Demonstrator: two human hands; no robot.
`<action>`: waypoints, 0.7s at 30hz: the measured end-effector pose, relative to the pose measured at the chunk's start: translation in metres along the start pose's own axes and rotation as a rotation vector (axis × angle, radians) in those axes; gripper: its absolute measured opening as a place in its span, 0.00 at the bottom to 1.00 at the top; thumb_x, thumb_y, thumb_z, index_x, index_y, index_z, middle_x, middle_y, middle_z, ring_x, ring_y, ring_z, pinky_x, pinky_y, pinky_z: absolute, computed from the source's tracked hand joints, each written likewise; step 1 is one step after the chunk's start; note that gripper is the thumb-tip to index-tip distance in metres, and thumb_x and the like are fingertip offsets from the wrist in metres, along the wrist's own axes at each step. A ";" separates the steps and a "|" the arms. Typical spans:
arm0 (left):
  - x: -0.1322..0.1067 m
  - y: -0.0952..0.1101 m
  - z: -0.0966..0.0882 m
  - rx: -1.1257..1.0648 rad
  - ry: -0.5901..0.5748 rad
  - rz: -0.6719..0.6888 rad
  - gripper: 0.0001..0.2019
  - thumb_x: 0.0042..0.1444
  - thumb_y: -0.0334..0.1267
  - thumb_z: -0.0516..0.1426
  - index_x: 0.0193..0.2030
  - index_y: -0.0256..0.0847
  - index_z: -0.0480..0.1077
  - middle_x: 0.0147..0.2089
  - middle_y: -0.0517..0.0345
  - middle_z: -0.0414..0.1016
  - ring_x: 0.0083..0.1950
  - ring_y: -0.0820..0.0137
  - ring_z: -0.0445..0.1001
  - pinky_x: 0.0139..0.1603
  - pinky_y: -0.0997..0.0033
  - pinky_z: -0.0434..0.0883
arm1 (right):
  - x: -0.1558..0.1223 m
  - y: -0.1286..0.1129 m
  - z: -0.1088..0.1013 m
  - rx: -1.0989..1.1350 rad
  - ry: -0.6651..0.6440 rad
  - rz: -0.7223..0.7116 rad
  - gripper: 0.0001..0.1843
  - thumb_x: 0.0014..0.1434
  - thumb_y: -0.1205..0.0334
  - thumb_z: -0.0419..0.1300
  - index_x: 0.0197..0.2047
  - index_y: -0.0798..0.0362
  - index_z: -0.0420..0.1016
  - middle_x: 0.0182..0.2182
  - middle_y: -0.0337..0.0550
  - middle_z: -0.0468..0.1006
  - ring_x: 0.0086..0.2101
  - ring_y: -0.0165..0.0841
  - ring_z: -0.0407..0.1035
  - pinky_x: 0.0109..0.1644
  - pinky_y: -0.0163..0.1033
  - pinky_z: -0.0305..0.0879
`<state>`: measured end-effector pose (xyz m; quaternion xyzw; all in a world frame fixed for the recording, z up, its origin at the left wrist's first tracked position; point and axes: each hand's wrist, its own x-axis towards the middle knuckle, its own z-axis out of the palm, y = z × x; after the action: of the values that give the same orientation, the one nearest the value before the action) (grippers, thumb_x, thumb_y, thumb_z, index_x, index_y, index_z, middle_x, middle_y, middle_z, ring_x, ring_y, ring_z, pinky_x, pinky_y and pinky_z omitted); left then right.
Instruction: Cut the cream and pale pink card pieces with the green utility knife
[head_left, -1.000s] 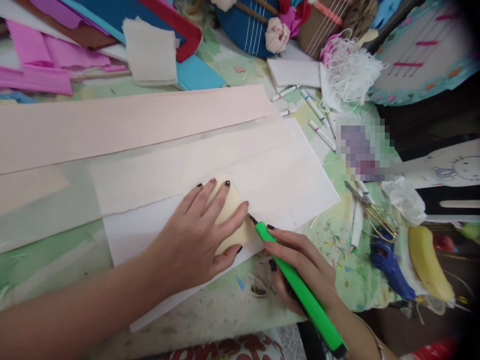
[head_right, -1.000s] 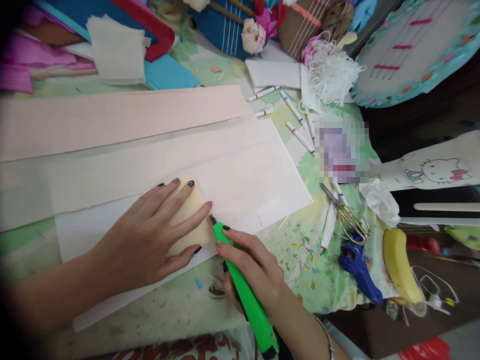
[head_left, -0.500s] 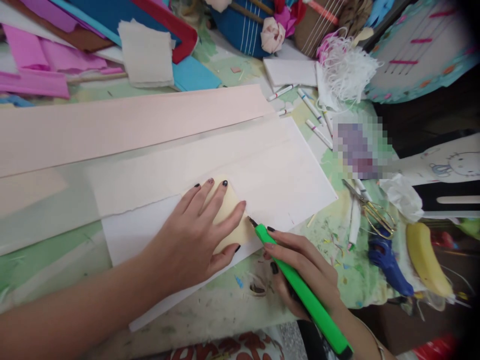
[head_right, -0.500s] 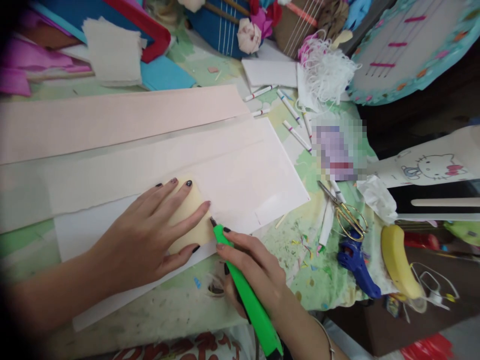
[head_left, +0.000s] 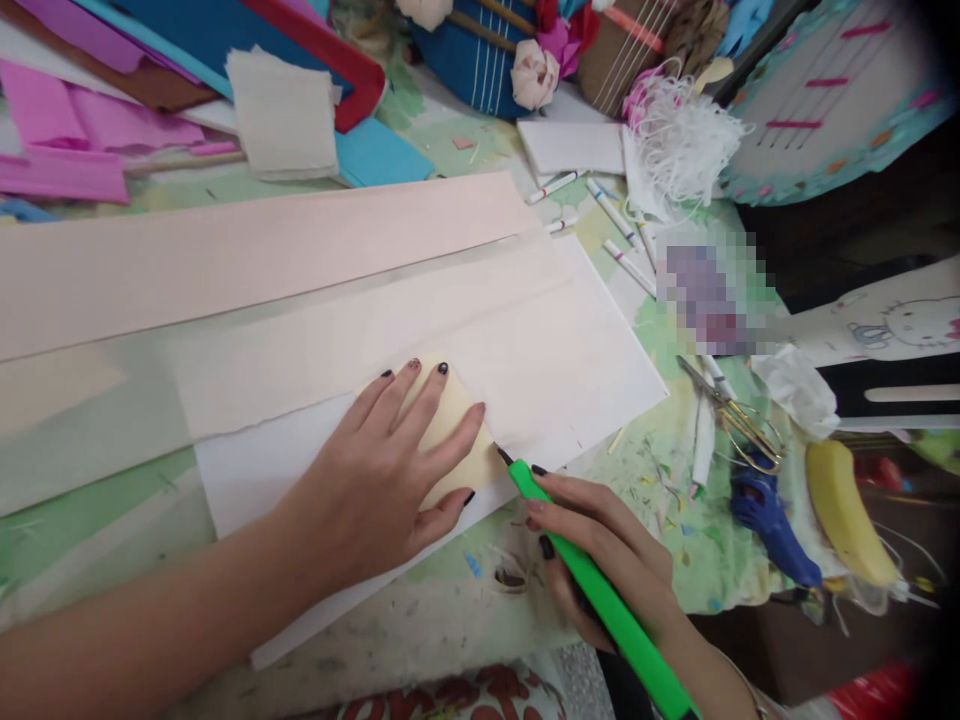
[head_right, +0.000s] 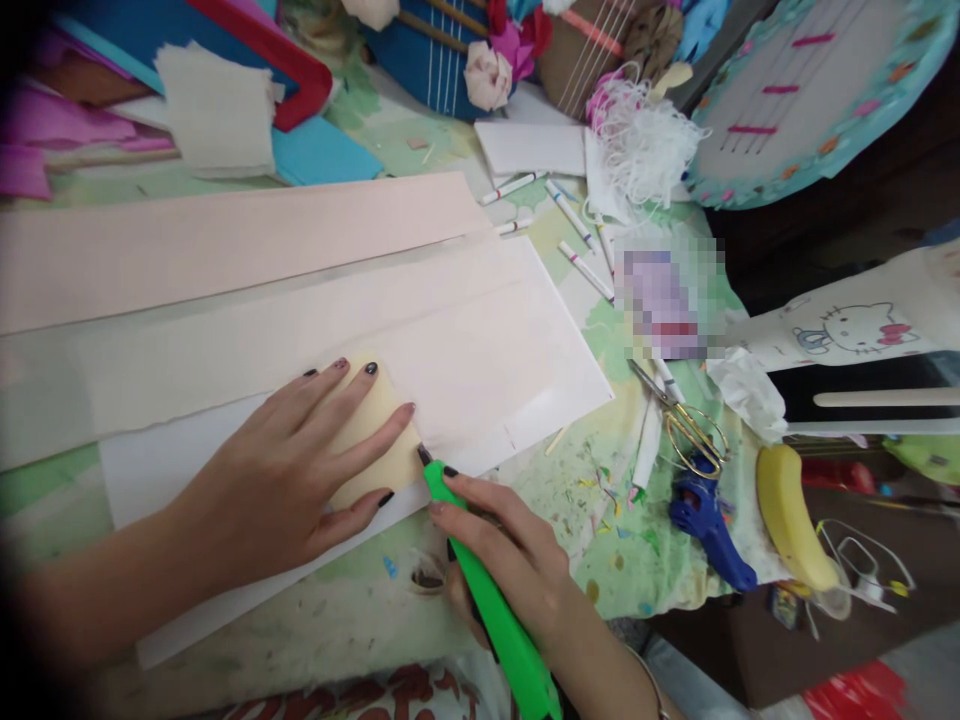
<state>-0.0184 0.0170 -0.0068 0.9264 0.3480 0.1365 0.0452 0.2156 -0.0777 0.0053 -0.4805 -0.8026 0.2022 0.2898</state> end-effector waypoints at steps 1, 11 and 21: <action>0.000 0.000 0.000 0.000 -0.001 0.000 0.26 0.58 0.46 0.55 0.62 0.39 0.66 0.64 0.32 0.58 0.65 0.37 0.58 0.60 0.39 0.62 | -0.001 0.000 0.000 -0.003 -0.001 0.003 0.26 0.53 0.76 0.58 0.57 0.57 0.68 0.55 0.53 0.68 0.53 0.37 0.68 0.55 0.38 0.70; 0.000 0.000 0.000 -0.020 -0.008 -0.004 0.26 0.57 0.46 0.56 0.62 0.40 0.65 0.64 0.34 0.59 0.65 0.38 0.57 0.60 0.39 0.61 | -0.007 0.000 0.003 -0.068 -0.016 0.007 0.24 0.56 0.74 0.58 0.57 0.56 0.70 0.54 0.53 0.71 0.53 0.37 0.69 0.56 0.38 0.70; -0.001 0.000 -0.001 -0.011 -0.036 -0.013 0.27 0.57 0.46 0.56 0.63 0.41 0.64 0.65 0.35 0.58 0.66 0.38 0.56 0.61 0.39 0.60 | 0.000 -0.007 -0.006 -0.116 -0.088 -0.033 0.20 0.64 0.71 0.54 0.58 0.53 0.70 0.54 0.49 0.74 0.56 0.34 0.66 0.61 0.37 0.64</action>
<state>-0.0196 0.0160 -0.0061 0.9262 0.3523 0.1213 0.0572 0.2149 -0.0807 0.0143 -0.4738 -0.8327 0.1714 0.2294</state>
